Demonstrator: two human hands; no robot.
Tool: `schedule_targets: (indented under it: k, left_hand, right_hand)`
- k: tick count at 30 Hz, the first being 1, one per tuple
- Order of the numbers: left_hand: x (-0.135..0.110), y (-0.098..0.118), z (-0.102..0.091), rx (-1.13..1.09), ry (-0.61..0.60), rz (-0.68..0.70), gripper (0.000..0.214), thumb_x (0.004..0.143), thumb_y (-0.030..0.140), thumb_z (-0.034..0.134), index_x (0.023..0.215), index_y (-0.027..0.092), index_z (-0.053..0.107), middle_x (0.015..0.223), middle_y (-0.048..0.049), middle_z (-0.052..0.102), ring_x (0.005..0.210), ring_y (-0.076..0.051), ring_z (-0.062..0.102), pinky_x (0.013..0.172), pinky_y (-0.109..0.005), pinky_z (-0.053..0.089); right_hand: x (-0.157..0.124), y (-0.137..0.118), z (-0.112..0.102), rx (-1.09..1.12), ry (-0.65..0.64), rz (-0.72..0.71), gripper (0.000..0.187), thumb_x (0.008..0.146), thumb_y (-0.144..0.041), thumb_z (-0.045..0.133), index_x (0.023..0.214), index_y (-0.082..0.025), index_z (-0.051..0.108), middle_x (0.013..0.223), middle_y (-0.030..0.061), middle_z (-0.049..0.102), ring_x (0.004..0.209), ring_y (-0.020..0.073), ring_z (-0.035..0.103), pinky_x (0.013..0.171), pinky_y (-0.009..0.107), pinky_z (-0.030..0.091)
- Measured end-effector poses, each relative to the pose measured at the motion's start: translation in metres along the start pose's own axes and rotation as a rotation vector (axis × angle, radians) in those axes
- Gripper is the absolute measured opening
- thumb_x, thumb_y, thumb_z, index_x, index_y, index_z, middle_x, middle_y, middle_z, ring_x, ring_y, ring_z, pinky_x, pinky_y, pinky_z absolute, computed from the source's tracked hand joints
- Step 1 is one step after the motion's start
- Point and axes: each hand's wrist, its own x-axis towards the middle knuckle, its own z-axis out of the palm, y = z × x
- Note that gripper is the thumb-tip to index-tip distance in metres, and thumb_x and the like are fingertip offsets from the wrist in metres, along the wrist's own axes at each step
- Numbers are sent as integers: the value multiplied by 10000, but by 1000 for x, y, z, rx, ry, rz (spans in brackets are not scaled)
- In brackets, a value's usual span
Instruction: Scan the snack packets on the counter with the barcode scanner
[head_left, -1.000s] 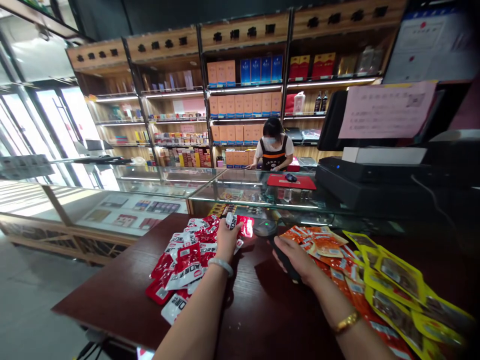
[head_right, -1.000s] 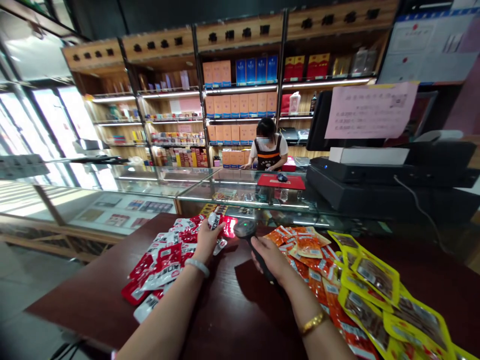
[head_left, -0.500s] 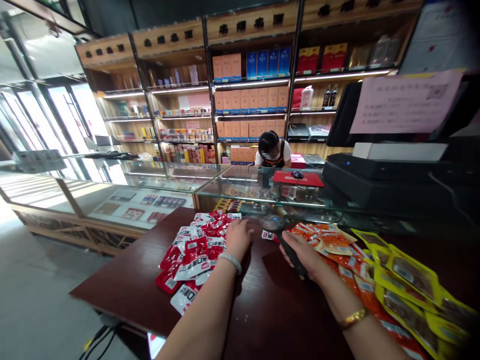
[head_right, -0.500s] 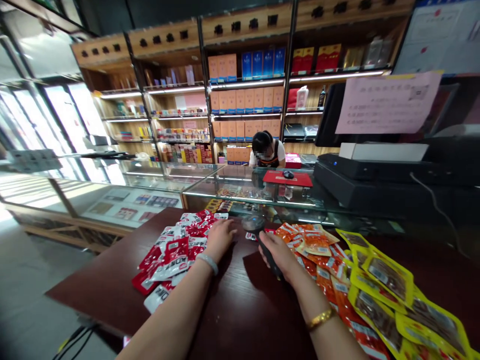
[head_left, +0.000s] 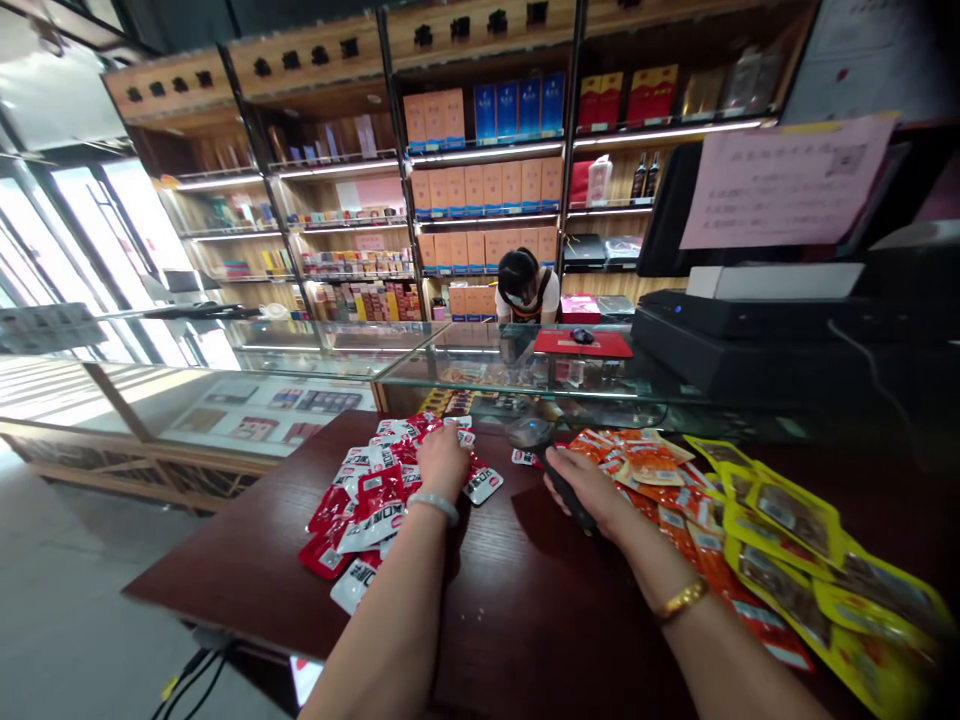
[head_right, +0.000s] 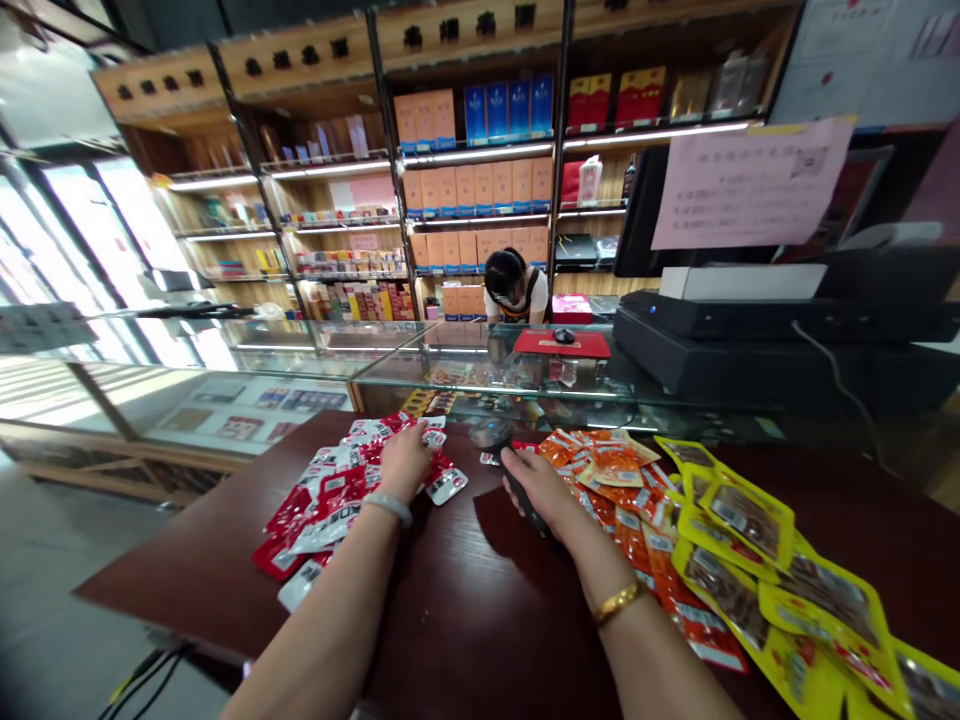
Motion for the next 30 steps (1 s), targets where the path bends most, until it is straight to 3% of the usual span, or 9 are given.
schedule_targets:
  k: [2, 5, 13, 21, 25, 28, 30]
  left_hand:
    - [1, -7, -4, 111, 28, -87, 505, 776, 475, 663, 1196, 198, 622, 1302, -179, 598, 1245, -358, 496, 1001, -473, 371]
    - [0, -13, -7, 181, -68, -140, 606, 675, 607, 698, 1098, 174, 662, 1314, -212, 567, 1274, -402, 435, 1014, -540, 334]
    - [-5, -1, -16, 187, -240, -18, 541, 693, 685, 631, 960, 223, 718, 1306, -174, 577, 1264, -407, 434, 1017, -553, 323]
    - [-7, 6, -5, 198, -341, 141, 721, 582, 688, 708, 1112, 204, 641, 1372, -190, 518, 1324, -423, 388, 1043, -580, 309]
    - [-2, 8, 2, 91, -321, 150, 547, 663, 535, 740, 1052, 167, 625, 1168, -186, 654, 1119, -353, 586, 918, -440, 447]
    - [1, 9, 5, -179, -277, 58, 286, 826, 334, 624, 1064, 176, 605, 955, -102, 725, 840, -212, 674, 741, -292, 480]
    - [2, 8, 4, -361, -231, -32, 285, 892, 285, 536, 1155, 187, 583, 885, -64, 736, 708, -161, 665, 661, -253, 467]
  right_hand:
    - [0, -1, 0, 1, -2, -3, 480, 809, -674, 586, 756, -207, 493, 570, -57, 536, 390, 67, 450, 341, 176, 347]
    - [0, -2, 1, -14, -8, -1, 480, 811, -675, 580, 755, -207, 488, 568, -56, 535, 388, 69, 449, 341, 177, 349]
    - [-1, -3, 3, -33, -24, 2, 465, 812, -665, 582, 782, -209, 496, 552, -66, 521, 386, 71, 446, 347, 179, 349]
    - [-1, -4, 3, -23, -30, 8, 443, 824, -645, 583, 788, -210, 502, 561, -65, 527, 395, 75, 456, 350, 179, 347]
    - [-1, -4, 3, -25, -35, 1, 447, 819, -646, 589, 785, -209, 499, 551, -69, 525, 385, 72, 450, 347, 179, 345]
    - [-2, -5, 3, -16, -50, 2, 455, 816, -653, 590, 784, -207, 501, 552, -67, 529, 386, 72, 451, 349, 177, 342]
    - [-2, -5, 2, -9, -63, 7, 463, 813, -660, 591, 774, -207, 498, 557, -63, 537, 388, 72, 455, 349, 178, 335]
